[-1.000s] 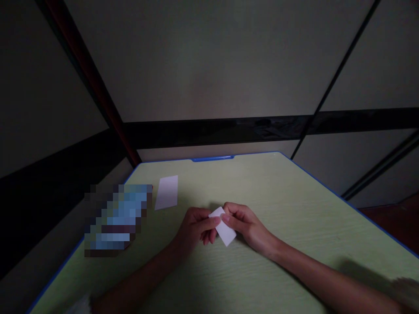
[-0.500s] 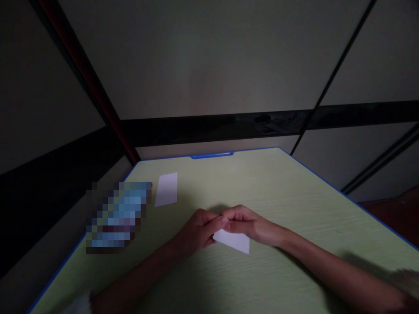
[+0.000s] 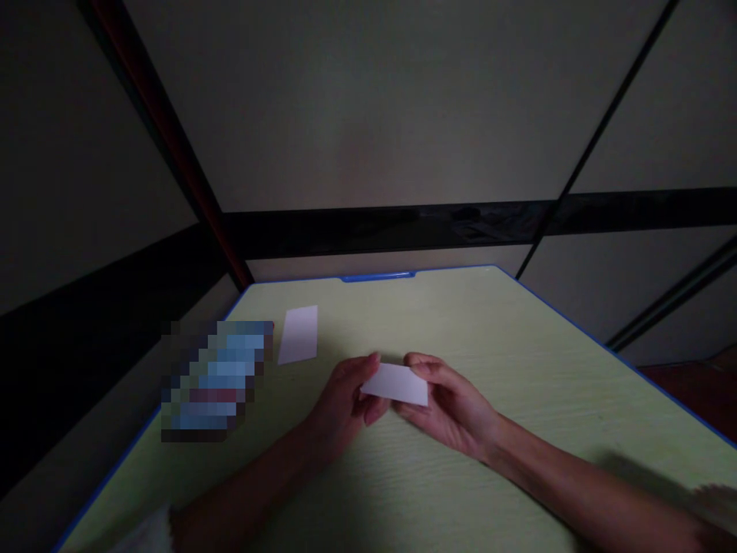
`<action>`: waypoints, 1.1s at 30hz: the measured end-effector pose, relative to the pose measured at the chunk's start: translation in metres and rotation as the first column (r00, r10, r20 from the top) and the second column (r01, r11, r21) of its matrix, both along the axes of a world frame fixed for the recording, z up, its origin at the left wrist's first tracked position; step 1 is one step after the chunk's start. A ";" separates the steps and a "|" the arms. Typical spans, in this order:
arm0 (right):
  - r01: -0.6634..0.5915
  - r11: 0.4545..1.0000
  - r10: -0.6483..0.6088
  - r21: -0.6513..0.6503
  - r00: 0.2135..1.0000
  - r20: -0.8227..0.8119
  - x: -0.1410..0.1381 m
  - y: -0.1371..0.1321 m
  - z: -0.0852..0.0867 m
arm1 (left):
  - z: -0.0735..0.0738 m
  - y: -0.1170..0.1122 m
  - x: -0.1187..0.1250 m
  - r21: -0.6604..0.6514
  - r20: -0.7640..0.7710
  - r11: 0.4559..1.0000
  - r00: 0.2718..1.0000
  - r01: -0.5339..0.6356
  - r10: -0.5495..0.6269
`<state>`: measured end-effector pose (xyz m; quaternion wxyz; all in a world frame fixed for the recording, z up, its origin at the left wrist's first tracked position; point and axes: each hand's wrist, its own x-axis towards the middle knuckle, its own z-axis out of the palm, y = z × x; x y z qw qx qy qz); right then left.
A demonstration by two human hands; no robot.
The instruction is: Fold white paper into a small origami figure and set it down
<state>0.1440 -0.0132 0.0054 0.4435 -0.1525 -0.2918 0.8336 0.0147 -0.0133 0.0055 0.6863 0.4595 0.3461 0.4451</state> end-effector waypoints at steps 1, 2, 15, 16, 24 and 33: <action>0.001 1.000 -0.001 0.012 1.000 -0.026 0.001 0.000 0.001 | 0.001 -0.001 0.001 -0.008 0.035 1.000 0.999 0.002 -0.002; 0.006 0.999 -0.004 0.033 0.999 -0.047 0.002 0.000 0.002 | 0.002 -0.001 0.001 -0.019 0.064 1.000 0.998 -0.004 0.005; 0.125 0.982 -0.161 0.142 0.947 0.278 0.009 0.014 -0.006 | -0.013 0.005 -0.001 0.166 -0.211 0.977 0.963 -0.133 0.167; 0.128 0.978 -0.174 0.164 0.935 0.308 0.008 0.014 -0.007 | -0.012 0.004 -0.001 0.165 -0.217 0.980 0.965 -0.110 0.145; -0.132 0.921 -0.118 0.367 0.803 0.585 0.014 0.013 -0.007 | -0.006 0.002 -0.005 0.110 -0.411 0.976 0.903 0.189 -0.129; 0.165 0.986 -0.168 0.030 0.957 0.237 0.012 0.011 -0.004 | -0.011 0.005 -0.001 0.085 -0.188 0.985 0.973 0.150 -0.132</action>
